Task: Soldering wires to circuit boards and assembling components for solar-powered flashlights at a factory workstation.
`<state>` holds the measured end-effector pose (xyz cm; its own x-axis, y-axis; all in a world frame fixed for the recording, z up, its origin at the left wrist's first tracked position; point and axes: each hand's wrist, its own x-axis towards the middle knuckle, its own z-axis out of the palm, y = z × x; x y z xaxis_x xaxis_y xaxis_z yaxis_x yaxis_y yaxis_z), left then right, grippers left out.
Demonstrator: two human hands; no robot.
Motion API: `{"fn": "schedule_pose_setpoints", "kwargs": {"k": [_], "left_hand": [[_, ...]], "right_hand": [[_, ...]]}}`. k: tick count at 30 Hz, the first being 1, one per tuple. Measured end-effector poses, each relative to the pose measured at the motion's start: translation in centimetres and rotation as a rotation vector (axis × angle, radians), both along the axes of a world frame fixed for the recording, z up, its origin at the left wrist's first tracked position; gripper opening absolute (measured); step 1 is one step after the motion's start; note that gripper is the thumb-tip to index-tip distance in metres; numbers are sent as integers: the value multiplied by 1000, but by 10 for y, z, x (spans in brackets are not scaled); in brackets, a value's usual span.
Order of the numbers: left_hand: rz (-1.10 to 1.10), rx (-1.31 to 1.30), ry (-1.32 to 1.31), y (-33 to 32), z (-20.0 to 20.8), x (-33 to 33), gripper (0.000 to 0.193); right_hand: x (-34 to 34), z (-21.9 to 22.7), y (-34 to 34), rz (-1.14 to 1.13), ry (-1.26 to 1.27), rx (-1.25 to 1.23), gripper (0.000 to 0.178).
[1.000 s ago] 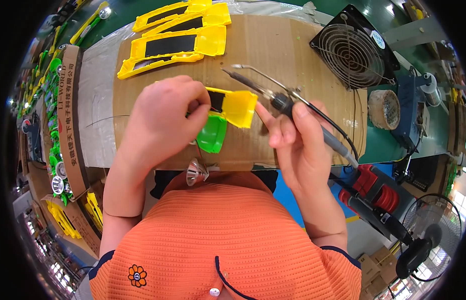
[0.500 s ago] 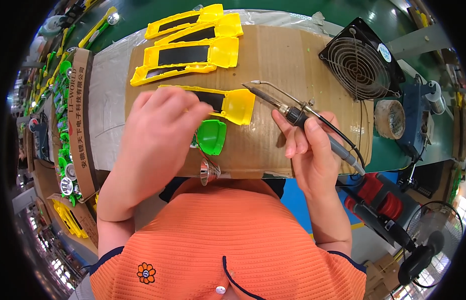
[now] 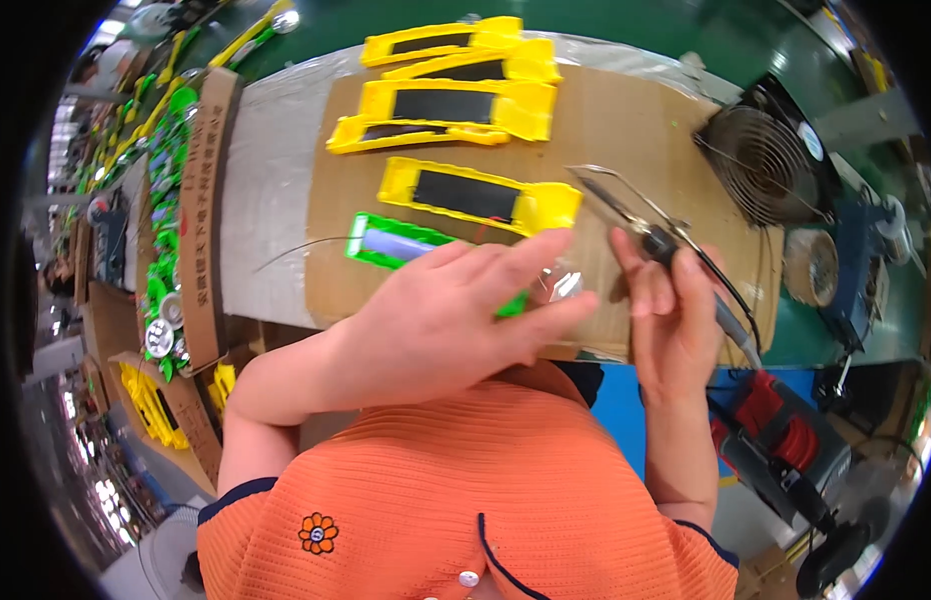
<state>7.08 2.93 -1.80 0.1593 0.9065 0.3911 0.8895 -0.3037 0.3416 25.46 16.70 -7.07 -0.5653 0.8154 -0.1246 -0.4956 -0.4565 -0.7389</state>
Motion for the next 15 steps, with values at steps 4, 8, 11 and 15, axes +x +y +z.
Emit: {"fn": "schedule_pose_setpoints", "kwargs": {"k": [4,8,11,15], "left_hand": [[70,19,52,-40,12,-9,26],[812,-386,288,-89,10,-42,23],[872,-27,332,-84,-6,-71,24],[486,210,13,-73,4,-70,29]], "right_hand": [[14,-2,4,43,51,-36,11],[28,8,-11,40,21,-16,7],[29,12,-27,62,-40,40,15],[22,15,-44,110,-105,143,19]]}}
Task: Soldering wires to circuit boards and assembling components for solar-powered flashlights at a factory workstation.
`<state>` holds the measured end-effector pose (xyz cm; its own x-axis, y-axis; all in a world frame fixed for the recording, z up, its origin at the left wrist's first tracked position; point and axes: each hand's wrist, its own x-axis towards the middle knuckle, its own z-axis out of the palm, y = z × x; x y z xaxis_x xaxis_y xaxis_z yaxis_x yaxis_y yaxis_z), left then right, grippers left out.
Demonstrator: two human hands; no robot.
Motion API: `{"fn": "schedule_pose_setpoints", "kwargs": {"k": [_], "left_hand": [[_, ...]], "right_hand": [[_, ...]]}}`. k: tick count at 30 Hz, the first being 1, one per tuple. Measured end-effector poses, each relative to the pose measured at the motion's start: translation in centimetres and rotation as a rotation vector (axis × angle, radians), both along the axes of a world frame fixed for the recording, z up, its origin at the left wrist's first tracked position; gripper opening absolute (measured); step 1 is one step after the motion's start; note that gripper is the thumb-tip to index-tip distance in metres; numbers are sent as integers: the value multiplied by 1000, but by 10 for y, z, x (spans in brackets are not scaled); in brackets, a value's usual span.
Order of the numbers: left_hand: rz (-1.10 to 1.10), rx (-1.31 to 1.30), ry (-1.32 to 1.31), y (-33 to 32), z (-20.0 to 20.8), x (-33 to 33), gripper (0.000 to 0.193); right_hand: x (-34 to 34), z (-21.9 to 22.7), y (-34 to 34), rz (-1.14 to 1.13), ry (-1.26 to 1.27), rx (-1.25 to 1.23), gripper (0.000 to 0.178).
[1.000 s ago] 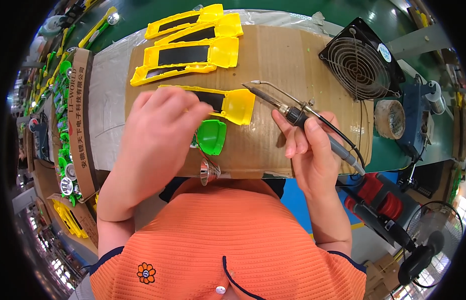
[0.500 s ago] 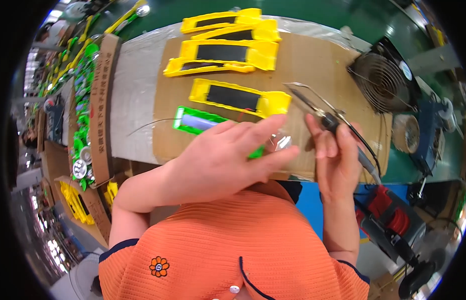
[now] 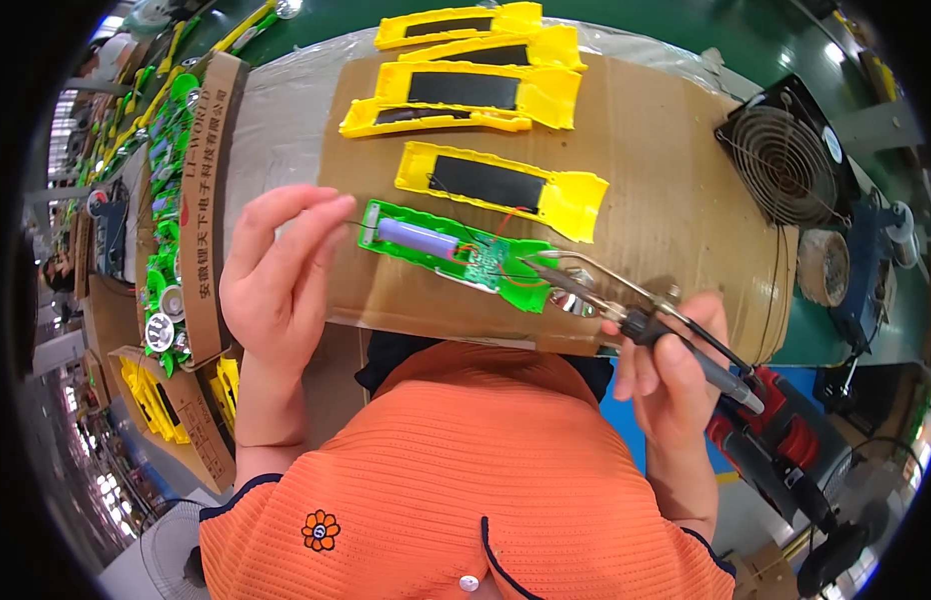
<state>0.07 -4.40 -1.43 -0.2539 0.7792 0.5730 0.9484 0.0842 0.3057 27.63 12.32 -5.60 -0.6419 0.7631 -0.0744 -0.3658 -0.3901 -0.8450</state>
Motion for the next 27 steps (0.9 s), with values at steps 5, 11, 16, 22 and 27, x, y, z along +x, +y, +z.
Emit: {"fn": "schedule_pose_setpoints", "kwargs": {"k": [5,11,16,22,27], "left_hand": [[-433,-174,-273,24,-5,-2,19],[-473,-313,-243,41,-9,2,17],[-493,-333,-166,45,-7,4,15],[-501,-390,-64,47,-1,6,13],[-518,-394,-11,48,-1,6,13]], "right_hand": [[4,-6,-2,33,-59,-20,21],[2,-4,-4,69,-76,-10,22],[-4,5,-6,72,-188,-34,23],[-4,5,-8,86,-224,1,23],[-5,4,-9,94,-240,28,22]]}}
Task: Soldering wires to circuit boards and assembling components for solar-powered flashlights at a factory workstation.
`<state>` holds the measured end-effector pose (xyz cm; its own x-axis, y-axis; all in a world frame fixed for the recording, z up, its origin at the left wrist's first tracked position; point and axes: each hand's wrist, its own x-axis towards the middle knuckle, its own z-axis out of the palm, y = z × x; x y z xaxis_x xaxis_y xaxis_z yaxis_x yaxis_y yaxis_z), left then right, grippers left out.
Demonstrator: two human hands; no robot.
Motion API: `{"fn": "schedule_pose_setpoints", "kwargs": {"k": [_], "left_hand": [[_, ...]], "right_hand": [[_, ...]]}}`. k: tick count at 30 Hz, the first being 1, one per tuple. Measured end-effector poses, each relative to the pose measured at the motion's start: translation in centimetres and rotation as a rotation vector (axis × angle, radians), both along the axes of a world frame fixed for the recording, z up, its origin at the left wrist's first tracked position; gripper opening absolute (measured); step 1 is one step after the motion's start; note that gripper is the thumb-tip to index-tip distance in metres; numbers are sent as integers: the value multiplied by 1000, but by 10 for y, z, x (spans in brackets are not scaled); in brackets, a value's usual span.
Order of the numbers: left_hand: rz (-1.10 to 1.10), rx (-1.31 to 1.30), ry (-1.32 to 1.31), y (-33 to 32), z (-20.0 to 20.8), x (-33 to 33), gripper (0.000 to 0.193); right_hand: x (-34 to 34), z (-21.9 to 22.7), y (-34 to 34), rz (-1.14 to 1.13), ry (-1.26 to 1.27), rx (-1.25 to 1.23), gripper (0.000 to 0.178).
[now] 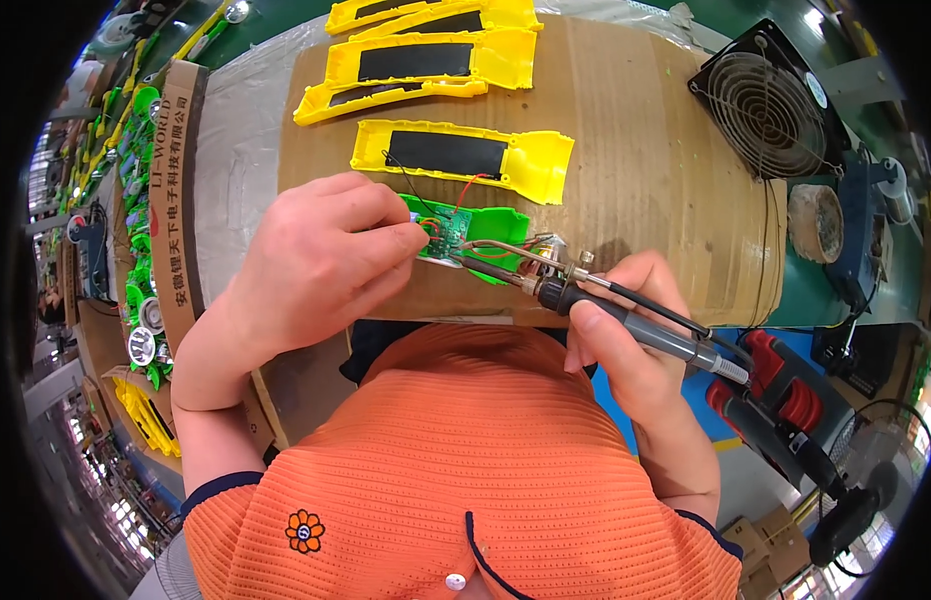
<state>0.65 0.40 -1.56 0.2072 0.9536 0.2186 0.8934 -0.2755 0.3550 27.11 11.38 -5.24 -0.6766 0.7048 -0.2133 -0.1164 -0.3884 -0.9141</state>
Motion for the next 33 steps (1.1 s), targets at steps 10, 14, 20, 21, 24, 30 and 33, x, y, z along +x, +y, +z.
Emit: {"fn": "schedule_pose_setpoints", "kwargs": {"k": [10,14,20,21,24,30,33], "left_hand": [[25,-43,25,1,5,2,10],[28,-53,37,3,6,2,9],[33,-44,46,2,5,3,9],[34,-43,46,1,4,3,9],[34,-39,40,0,4,3,10],[25,-91,34,7,13,-1,10],[167,7,65,23,22,-8,21]], "right_hand": [[-1,0,-3,12,-1,41,23],[1,-3,-3,20,7,72,23],[2,-1,-3,29,-10,97,24],[5,0,-2,10,7,68,23],[5,5,6,-102,56,80,21],[2,-8,48,-273,28,226,16],[1,-13,51,-341,117,180,15]]}}
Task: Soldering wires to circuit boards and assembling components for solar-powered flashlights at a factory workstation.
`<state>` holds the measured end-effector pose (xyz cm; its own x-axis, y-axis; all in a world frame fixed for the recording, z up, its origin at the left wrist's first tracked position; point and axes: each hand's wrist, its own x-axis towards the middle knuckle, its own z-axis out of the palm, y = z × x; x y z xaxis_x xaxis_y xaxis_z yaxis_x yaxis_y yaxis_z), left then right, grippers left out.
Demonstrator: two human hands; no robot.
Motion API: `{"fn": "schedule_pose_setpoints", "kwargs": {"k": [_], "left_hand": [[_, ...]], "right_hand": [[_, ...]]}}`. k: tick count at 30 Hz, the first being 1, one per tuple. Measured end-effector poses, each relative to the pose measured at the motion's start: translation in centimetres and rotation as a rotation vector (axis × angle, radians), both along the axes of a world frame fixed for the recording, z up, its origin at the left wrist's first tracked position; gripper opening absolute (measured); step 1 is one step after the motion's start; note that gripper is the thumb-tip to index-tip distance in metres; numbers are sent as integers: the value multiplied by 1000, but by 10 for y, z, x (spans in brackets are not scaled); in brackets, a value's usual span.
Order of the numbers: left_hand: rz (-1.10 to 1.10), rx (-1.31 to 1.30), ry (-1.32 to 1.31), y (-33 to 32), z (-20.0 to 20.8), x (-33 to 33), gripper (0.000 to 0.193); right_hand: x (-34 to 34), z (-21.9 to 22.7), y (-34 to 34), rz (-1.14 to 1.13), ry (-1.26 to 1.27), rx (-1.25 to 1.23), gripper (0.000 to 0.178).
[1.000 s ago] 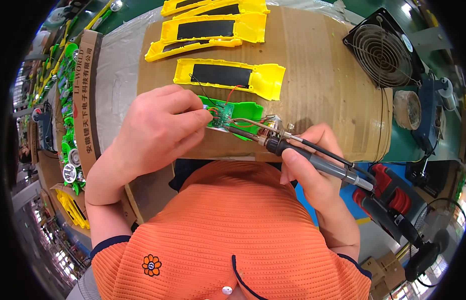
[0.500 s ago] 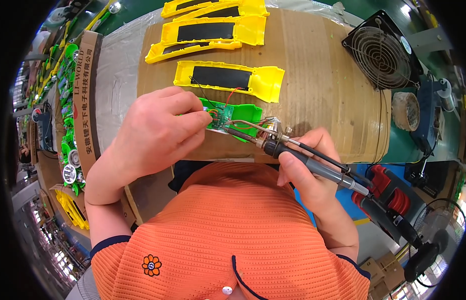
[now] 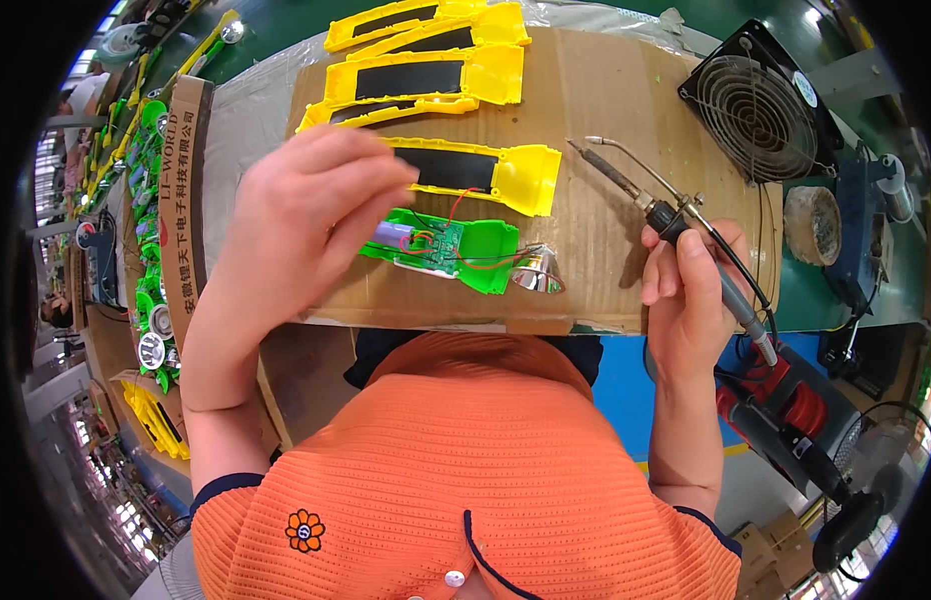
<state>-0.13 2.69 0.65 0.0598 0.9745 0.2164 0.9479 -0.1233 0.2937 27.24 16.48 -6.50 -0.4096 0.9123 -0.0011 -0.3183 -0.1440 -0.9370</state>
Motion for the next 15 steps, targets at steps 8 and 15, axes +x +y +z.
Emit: {"fn": "schedule_pose_setpoints", "kwargs": {"k": [8,15], "left_hand": [[-102,-178,269,31,-14,3,33],[-78,-275,214,-28,-2,0,61]], "right_hand": [[5,-11,5,-10,147,-23,15],[8,-12,5,-4,220,-76,15]]}}
